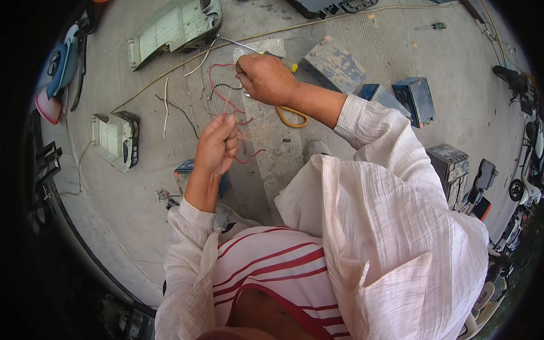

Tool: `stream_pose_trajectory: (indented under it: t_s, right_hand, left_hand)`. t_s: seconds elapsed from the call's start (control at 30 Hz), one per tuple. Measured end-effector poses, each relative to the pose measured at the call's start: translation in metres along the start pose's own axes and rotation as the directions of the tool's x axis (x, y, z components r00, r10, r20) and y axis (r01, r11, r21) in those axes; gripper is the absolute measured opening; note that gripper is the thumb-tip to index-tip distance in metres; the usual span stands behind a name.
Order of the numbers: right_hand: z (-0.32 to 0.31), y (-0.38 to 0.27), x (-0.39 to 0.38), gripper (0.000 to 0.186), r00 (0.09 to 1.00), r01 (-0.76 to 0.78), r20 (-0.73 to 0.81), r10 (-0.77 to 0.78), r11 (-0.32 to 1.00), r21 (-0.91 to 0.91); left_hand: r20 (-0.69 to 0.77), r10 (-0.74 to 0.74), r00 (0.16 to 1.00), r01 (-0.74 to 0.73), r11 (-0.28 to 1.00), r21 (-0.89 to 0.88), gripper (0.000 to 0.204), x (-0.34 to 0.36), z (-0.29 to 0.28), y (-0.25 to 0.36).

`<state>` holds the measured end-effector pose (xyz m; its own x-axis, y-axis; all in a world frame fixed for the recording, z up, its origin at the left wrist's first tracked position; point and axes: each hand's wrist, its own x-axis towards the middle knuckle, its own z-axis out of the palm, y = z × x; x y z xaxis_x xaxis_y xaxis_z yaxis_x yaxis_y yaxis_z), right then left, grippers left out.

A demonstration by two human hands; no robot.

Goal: The person sits on the floor and uses scissors to strip insulation from red and white wires. They twist the exposed strands together and wrap them with white tape. The person repeats this process on multiple wire ends.

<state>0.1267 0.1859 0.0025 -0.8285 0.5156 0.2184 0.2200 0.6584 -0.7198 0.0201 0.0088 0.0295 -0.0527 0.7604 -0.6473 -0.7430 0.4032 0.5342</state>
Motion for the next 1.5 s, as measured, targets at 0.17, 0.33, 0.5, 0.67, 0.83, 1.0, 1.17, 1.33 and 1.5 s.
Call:
stream_pose_trajectory:
  t_s: [0.17, 0.33, 0.5, 0.67, 0.83, 1.0, 1.17, 1.33, 1.5]
  right_hand:
    - [-0.073, 0.108, 0.032, 0.015, 0.873, -0.311, -0.482, 0.077, 0.849, -0.428]
    - [-0.136, 0.090, 0.030, 0.014, 0.893, -0.298, -0.448, -0.029, 0.709, -0.640]
    - [-0.038, -0.002, 0.008, 0.009, 0.918, 0.303, 0.349, -0.190, 0.903, -0.306]
    - [0.003, -0.035, -0.001, 0.016, 0.893, 0.339, 0.290, -0.345, 0.938, 0.072]
    - [0.008, -0.034, -0.006, 0.017, 0.913, 0.348, 0.221, -0.344, 0.937, 0.021]
    - [0.011, -0.030, -0.011, 0.017, 0.928, 0.333, 0.174, -0.330, 0.943, 0.012]
    - [0.006, -0.030, -0.012, 0.015, 0.951, 0.265, 0.162, -0.264, 0.964, 0.016]
    - [0.008, -0.028, -0.014, 0.015, 0.979, 0.169, 0.089, -0.182, 0.976, 0.137]
    - [0.009, -0.030, -0.005, 0.019, 0.959, -0.284, 0.132, 0.252, 0.819, 0.498]
  left_hand:
    - [-0.200, 0.052, 0.978, -0.045, 0.998, 0.039, 0.014, -0.001, -0.025, -0.002]
    - [-0.426, 0.198, 0.883, -0.150, 0.978, 0.145, 0.016, 0.005, -0.053, 0.012]
    - [-0.331, 0.227, 0.916, -0.180, 0.969, 0.167, 0.016, 0.009, -0.025, 0.022]
    - [-0.317, 0.158, 0.935, -0.129, 0.985, 0.112, 0.016, 0.006, -0.007, 0.012]
    - [-0.333, 0.127, 0.934, -0.098, 0.990, 0.101, 0.015, 0.000, 0.006, 0.014]
    - [-0.331, 0.090, 0.939, -0.075, 0.996, 0.057, 0.013, 0.002, 0.002, 0.010]
    - [-0.281, 0.110, 0.953, -0.084, 0.991, 0.104, 0.012, 0.003, -0.007, 0.008]
    - [-0.317, 0.154, 0.936, -0.084, 0.971, 0.222, 0.010, 0.002, -0.005, 0.006]
    - [-0.192, 0.103, 0.976, -0.078, 0.988, 0.135, 0.010, -0.003, -0.011, 0.004]
